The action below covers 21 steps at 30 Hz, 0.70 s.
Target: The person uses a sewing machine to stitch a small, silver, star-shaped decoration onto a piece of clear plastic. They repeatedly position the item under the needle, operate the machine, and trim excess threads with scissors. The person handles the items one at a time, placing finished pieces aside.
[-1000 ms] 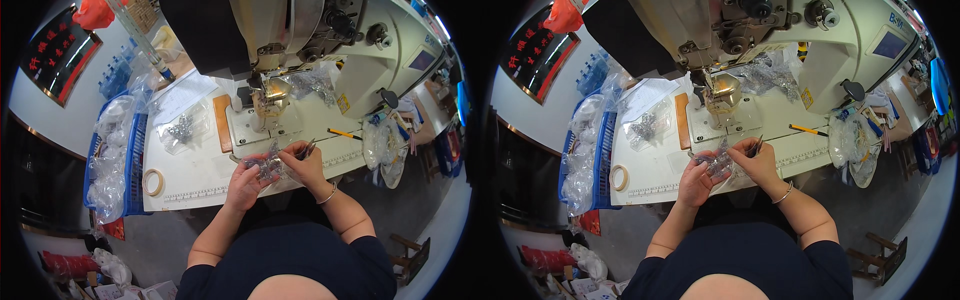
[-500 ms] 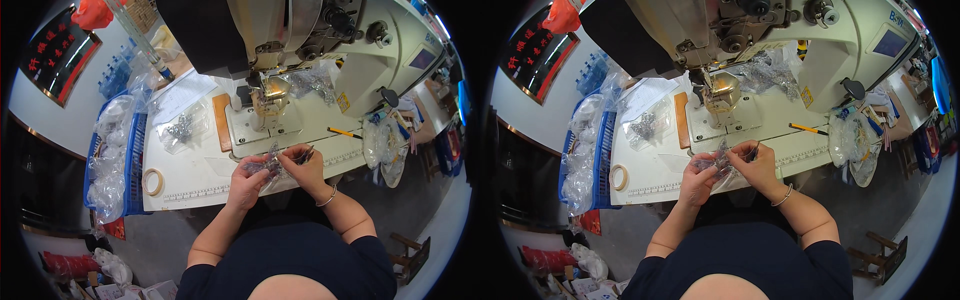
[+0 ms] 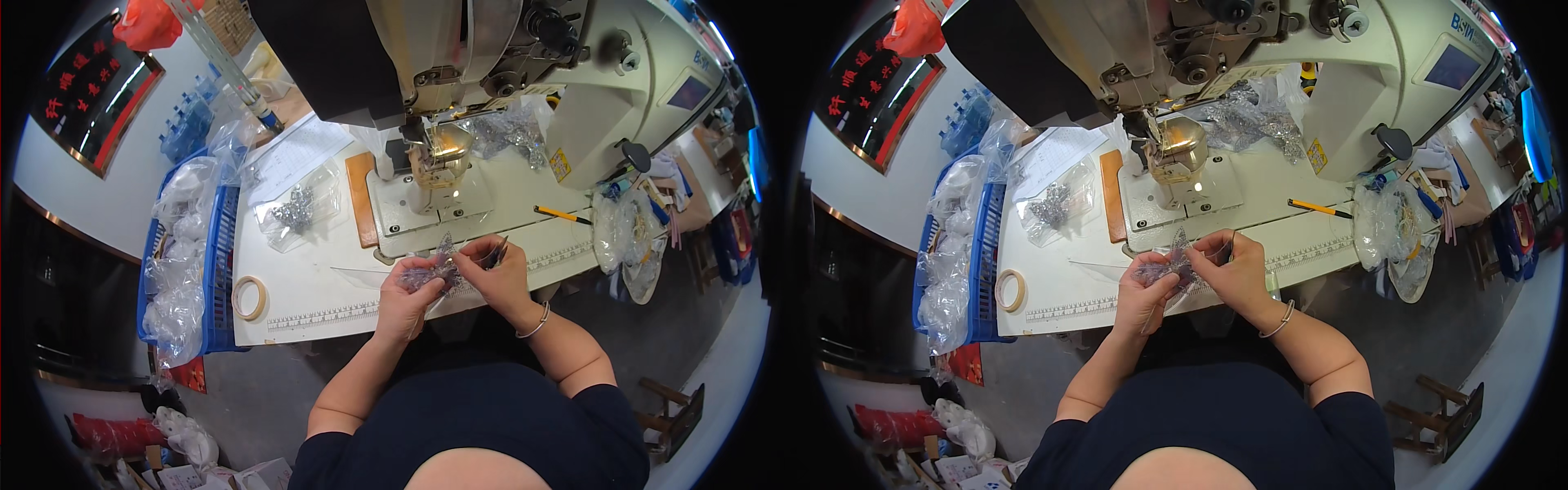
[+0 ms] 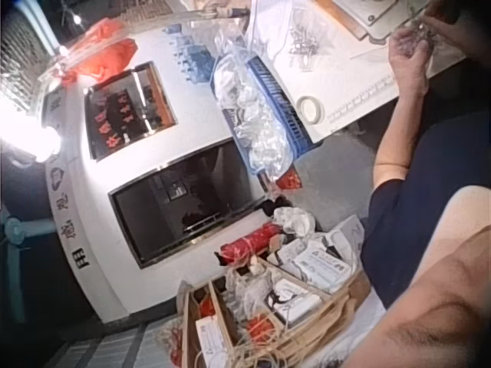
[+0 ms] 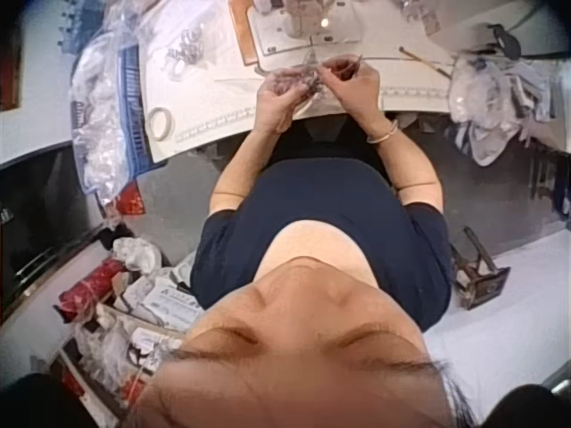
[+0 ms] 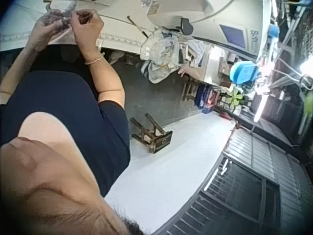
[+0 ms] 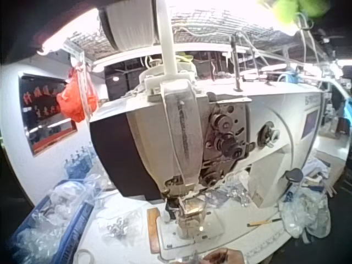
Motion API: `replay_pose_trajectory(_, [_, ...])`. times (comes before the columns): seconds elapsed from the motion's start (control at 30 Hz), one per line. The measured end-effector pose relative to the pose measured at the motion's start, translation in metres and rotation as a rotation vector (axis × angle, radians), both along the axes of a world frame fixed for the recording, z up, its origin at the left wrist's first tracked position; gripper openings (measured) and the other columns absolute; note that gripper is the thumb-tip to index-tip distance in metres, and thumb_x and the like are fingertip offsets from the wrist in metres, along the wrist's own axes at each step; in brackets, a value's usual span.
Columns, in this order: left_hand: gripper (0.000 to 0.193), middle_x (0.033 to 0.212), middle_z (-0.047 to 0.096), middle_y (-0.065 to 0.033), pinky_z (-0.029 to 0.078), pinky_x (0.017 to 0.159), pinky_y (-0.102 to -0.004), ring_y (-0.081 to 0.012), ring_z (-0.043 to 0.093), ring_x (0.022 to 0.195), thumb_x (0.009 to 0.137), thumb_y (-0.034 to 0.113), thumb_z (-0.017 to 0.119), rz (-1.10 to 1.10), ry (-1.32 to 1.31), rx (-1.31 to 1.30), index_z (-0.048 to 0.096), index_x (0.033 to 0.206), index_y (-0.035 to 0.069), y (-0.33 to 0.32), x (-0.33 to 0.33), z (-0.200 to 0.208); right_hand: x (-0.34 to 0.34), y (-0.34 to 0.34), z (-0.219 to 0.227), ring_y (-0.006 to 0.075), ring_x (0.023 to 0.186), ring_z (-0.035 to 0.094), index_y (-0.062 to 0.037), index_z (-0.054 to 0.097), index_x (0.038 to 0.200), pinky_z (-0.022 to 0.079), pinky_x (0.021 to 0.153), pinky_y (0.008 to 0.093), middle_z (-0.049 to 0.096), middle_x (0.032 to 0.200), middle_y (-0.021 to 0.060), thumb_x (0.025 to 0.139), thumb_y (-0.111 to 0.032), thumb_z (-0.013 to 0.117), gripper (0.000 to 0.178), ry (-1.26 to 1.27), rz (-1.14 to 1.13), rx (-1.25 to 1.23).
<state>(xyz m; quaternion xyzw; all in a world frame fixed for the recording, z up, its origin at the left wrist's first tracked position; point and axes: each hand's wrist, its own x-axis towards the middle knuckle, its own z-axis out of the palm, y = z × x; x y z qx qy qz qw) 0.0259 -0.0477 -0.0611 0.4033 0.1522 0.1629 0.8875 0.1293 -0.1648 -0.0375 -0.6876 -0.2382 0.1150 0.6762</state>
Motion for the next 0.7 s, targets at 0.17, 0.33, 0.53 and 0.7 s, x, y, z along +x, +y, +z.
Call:
replay_pose_trajectory(0.17, [0.028,0.104,0.057,-0.0152,0.055,0.083,-0.0360,-0.0223,0.061,0.093,0.080,-0.009,0.058,0.033,0.016,0.037,0.047,0.103,0.001,-0.002,0.001,-0.003,0.001,-0.001,-0.003,0.0035,0.057,0.053,0.0005,0.062,0.078,0.044,0.054,0.0182,0.062,0.067,0.0016,0.073,-0.011,0.073,0.016,0.025,0.011,0.007])
replay_pose_trajectory(0.33, [0.025,0.102,0.058,-0.0148,0.055,0.078,-0.0322,-0.0202,0.062,0.087,0.081,-0.008,0.057,0.035,0.020,0.032,0.048,0.103,0.000,-0.001,-0.001,-0.005,0.001,-0.003,0.001,0.0064,0.063,0.058,0.0007,0.061,0.079,0.048,0.061,0.0199,0.064,0.071,0.0040,0.074,-0.007,0.072,0.014,0.061,0.043,-0.044])
replay_pose_trajectory(0.53, [0.024,0.099,0.058,-0.0131,0.055,0.074,-0.0305,-0.0185,0.062,0.081,0.080,-0.009,0.056,0.110,0.049,0.040,0.048,0.100,0.002,-0.003,-0.001,-0.002,0.004,-0.004,-0.005,0.0029,0.055,0.049,0.0005,0.062,0.083,0.040,0.051,0.0174,0.059,0.066,0.0005,0.077,-0.015,0.072,0.020,0.125,0.079,0.013])
replay_pose_trajectory(0.7, [0.019,0.106,0.058,-0.0142,0.055,0.076,-0.0300,-0.0164,0.062,0.083,0.082,-0.007,0.057,0.184,0.001,0.079,0.050,0.099,0.000,-0.003,-0.004,-0.006,0.022,-0.014,-0.013,0.0040,0.051,0.040,0.0019,0.059,0.100,0.032,0.046,0.0183,0.053,0.069,-0.0015,0.085,-0.019,0.064,0.026,0.492,0.108,0.276])
